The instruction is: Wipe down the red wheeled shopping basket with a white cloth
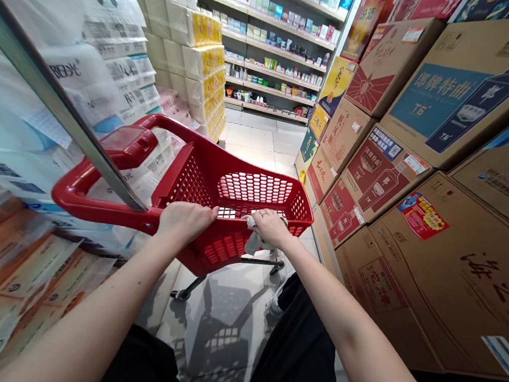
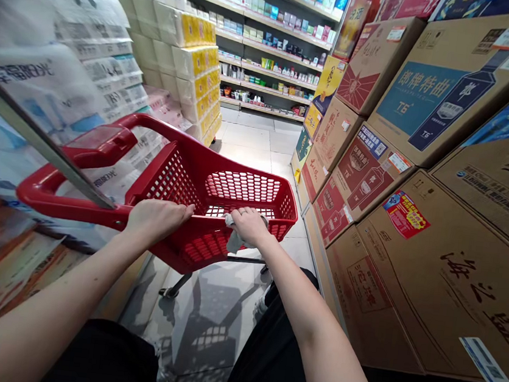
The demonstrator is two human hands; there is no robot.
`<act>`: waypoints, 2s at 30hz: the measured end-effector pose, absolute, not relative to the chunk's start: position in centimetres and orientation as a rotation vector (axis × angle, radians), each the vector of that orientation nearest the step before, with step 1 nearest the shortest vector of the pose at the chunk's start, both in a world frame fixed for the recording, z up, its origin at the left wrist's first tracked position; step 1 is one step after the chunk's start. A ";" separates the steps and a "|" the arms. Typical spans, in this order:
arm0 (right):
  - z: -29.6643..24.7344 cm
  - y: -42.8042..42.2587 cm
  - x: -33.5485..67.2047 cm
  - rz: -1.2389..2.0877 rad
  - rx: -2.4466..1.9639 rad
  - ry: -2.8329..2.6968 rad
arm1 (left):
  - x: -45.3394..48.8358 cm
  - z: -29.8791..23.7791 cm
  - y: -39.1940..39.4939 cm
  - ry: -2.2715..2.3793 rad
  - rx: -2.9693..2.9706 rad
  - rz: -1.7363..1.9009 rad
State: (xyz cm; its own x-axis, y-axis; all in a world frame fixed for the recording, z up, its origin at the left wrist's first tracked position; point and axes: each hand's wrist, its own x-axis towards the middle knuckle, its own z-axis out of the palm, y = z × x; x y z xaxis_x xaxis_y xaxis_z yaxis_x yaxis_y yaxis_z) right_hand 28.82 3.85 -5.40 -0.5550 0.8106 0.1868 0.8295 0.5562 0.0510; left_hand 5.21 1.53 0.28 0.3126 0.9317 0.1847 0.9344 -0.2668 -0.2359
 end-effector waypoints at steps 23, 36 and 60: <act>-5.9 5.3 31.2 -0.059 -1.270 -2.878 | 5.1 -0.6 1.6 -1.607 -2.247 -0.084; -8.3 4.8 27.6 -0.288 -1.180 -2.582 | 5.2 -0.1 1.1 -1.606 -2.268 -0.043; -10.3 6.3 43.4 -0.142 -1.701 -2.460 | 2.8 0.9 2.0 -1.522 -2.422 0.078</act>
State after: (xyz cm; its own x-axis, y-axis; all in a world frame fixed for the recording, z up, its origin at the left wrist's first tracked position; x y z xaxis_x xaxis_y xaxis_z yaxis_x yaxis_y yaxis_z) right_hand 43.37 6.34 -10.30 -0.3475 0.9213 0.1742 0.9353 0.3538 -0.0055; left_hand 2.84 2.05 0.89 0.4435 0.8905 0.1014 0.8754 -0.4062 -0.2621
